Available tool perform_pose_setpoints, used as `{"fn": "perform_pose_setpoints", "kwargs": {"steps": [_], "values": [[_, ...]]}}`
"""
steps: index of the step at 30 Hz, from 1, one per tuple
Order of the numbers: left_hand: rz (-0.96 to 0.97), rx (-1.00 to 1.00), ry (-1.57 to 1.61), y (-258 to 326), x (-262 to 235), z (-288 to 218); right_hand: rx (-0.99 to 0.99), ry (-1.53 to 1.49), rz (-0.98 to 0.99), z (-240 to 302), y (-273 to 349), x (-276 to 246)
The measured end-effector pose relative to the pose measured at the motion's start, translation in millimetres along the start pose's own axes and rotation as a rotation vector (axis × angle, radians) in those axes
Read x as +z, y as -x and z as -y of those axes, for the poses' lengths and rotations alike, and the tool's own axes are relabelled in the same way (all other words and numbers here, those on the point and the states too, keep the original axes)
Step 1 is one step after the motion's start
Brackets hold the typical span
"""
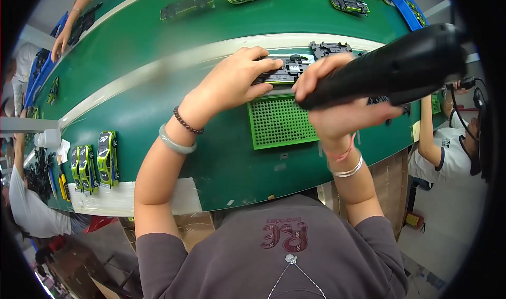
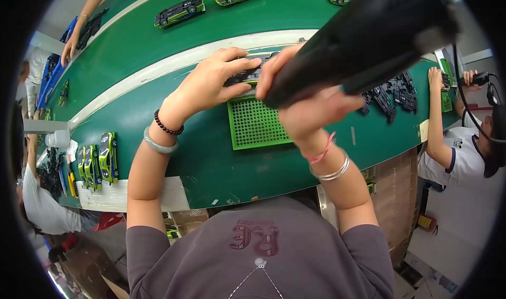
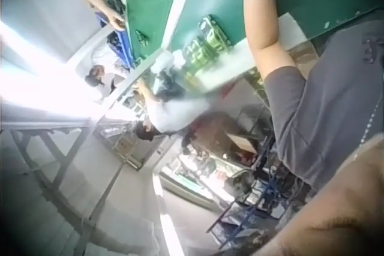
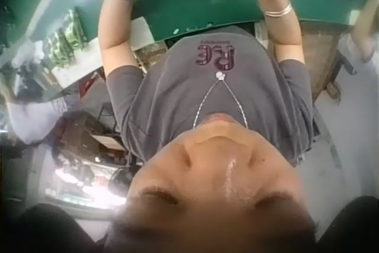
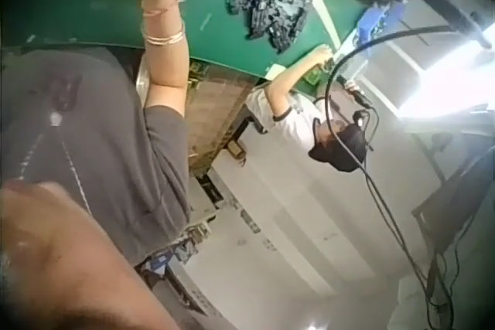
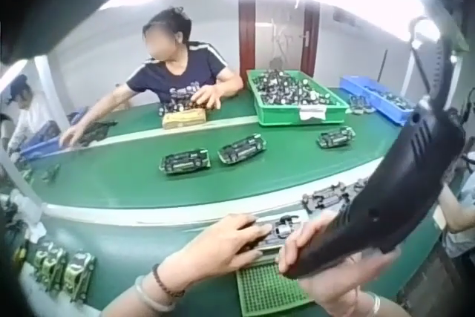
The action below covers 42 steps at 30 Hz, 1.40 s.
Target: The person assembles toy cars along a conveyor line by securing screws into their chassis using an electric screwdriver, then places the finished toy cars into a cardboard box.
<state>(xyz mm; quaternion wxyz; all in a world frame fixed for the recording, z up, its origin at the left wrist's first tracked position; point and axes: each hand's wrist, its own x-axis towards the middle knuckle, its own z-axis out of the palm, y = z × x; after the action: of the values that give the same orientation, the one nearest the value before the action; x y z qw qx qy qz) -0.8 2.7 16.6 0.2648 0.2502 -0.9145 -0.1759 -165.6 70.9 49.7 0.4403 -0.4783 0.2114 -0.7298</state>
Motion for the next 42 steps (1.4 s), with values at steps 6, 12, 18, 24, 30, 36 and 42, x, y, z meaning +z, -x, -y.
{"fn": "perform_pose_setpoints", "kwargs": {"steps": [6,12,18,24,30,36,42], "values": [[0.013,-0.017,0.012,-1.4,-0.2,-1.4,0.204,0.053,-0.018,-16.0,34.9,-3.7],[0.023,-0.025,0.022,-1.4,-0.2,-0.8,0.207,0.077,-0.003,-20.6,38.3,-8.3],[0.018,-0.025,0.008,-1.2,-0.8,-1.6,0.225,0.083,-0.005,-24.7,43.4,-6.8],[0.013,-0.026,0.011,-1.3,-0.5,-1.9,0.248,0.212,0.07,-22.6,47.2,-5.9],[-0.01,-0.016,-0.001,0.2,0.4,-1.5,0.245,0.269,0.07,-19.4,45.5,0.1],[0.085,-0.045,0.166,0.9,-14.1,4.5,0.29,0.292,0.064,-19.2,40.4,1.5],[0.183,-0.178,0.027,10.5,-45.0,15.5,0.061,0.068,0.032,3.2,3.8,10.8]]}}
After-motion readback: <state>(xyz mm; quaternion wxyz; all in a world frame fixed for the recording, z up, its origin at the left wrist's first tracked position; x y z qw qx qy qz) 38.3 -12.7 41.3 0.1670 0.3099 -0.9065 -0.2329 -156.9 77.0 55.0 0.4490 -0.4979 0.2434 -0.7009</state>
